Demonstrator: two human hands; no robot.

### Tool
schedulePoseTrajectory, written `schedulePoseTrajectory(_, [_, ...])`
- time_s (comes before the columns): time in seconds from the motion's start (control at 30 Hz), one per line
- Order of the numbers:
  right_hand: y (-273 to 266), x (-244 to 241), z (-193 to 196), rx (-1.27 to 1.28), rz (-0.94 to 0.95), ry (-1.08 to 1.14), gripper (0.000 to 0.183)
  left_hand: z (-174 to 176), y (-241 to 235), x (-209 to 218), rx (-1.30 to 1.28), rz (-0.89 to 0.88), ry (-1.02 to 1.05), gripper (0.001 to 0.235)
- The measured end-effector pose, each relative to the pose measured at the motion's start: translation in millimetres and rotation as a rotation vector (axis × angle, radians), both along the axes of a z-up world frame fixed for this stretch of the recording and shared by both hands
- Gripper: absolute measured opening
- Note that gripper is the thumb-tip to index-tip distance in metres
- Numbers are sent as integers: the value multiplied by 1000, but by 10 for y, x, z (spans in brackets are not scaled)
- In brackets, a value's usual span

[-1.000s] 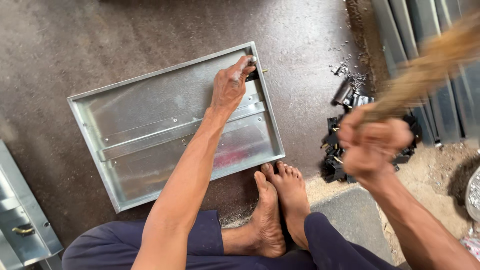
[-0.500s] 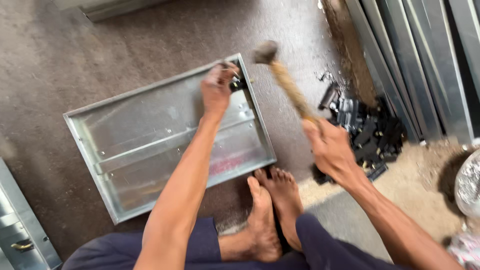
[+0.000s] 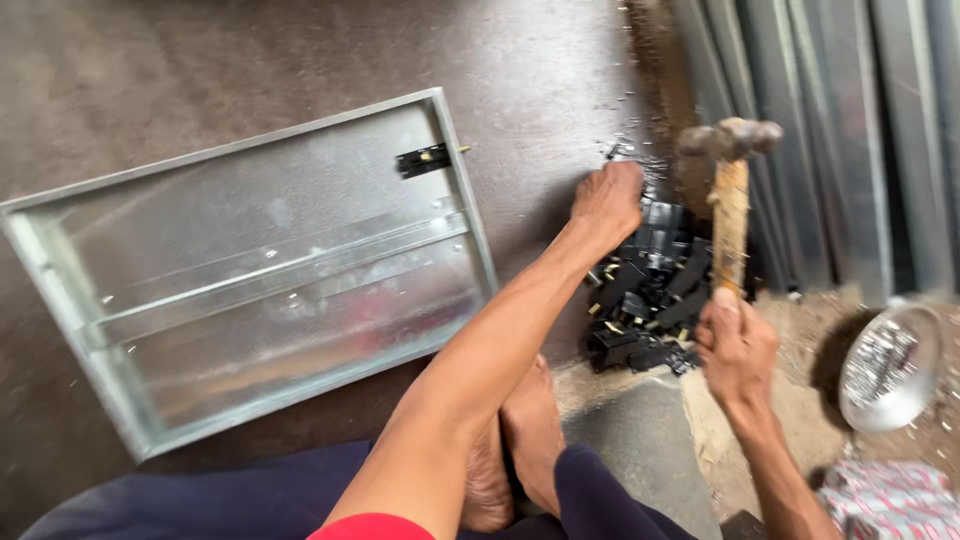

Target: The person assembles metal panels by placing a black metal component onto a galvanized sheet and securing it using a hammer to drive pins or rivets.

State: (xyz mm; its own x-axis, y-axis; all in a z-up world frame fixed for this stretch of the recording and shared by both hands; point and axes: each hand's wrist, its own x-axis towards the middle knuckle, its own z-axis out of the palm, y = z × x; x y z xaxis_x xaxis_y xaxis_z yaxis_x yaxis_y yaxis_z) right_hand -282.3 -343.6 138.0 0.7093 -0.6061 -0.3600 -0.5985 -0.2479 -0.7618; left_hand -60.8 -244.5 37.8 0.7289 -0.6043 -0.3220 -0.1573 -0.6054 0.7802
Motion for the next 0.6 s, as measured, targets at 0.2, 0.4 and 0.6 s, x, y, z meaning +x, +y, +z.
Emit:
schedulePoseTrajectory(0.2, [262,74,45,-30,71,103,41,-57,1330,240,-475,514,187,33])
schedulePoseTrajectory(0.4, [731,378,-147,-18,250,258,37,-281,2527,628,-654,315,-240,35])
schedulePoseTrajectory(0.6, [916,442,-270,45,276,279,41,-533,2542,590,-373,377,-609,38])
